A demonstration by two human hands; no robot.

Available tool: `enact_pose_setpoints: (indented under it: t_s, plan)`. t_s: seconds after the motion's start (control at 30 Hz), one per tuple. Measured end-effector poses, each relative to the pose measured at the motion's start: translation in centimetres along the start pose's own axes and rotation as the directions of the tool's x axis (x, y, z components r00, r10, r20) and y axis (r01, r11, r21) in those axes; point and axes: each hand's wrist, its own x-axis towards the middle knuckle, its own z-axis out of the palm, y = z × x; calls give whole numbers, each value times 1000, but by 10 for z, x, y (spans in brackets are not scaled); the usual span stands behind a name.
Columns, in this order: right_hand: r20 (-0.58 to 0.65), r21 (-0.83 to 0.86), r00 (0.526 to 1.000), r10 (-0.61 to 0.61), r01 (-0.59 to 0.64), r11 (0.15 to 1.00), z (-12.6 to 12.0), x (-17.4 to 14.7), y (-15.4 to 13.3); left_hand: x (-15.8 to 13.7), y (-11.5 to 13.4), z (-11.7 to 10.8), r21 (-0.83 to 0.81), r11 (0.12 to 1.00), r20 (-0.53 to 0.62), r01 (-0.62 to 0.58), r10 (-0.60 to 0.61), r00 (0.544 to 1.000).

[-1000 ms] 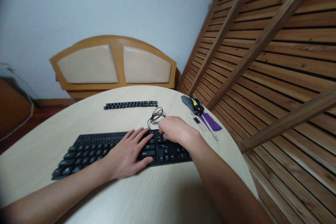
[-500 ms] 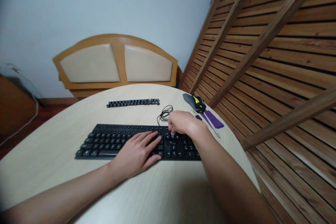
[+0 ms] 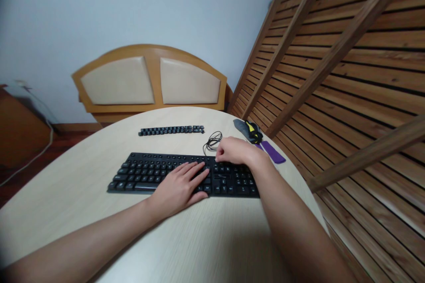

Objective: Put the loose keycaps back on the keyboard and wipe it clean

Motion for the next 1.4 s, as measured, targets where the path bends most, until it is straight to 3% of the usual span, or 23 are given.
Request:
enact_pose_setpoints:
  t_s: [0.1, 0.2, 0.43, 0.67, 0.83, 1.03, 1.17, 1.4]
  plan:
    - [-244, -62, 969, 34, -50, 997, 2, 9, -9, 3, -2, 3, 8, 1000, -10, -9, 9, 1000]
    - [-387, -93, 918, 82, -128, 987, 6, 32, -18, 5, -4, 3, -5, 1000, -8, -6, 6, 1000]
    - [-417, -82, 882, 219, -277, 957, 18, 100, -20, 3, -6, 1, -53, 999, -4, -7, 7, 1000]
    - [-395, -59, 871, 291, -341, 938, 25, 122, -28, 3, -7, 6, -56, 998, -30, -22, 20, 999]
    - [-419, 0, 862, 286, -315, 949, 19, 107, -27, 2, -7, 6, -48, 999, -41, -24, 22, 999]
    - [-409, 123, 900, 149, -108, 987, 5, 45, -4, 1, -7, 7, -46, 999, -58, -25, 23, 998]
    - [-238, 349, 970, 41, 46, 936, 1, 8, 13, 2, -6, 5, -45, 999, -62, -28, 25, 998]
    - [-7, 297, 1000, -25, 25, 954, 8, -6, 10, -2, -7, -1, -28, 999, -86, -45, 43, 995]
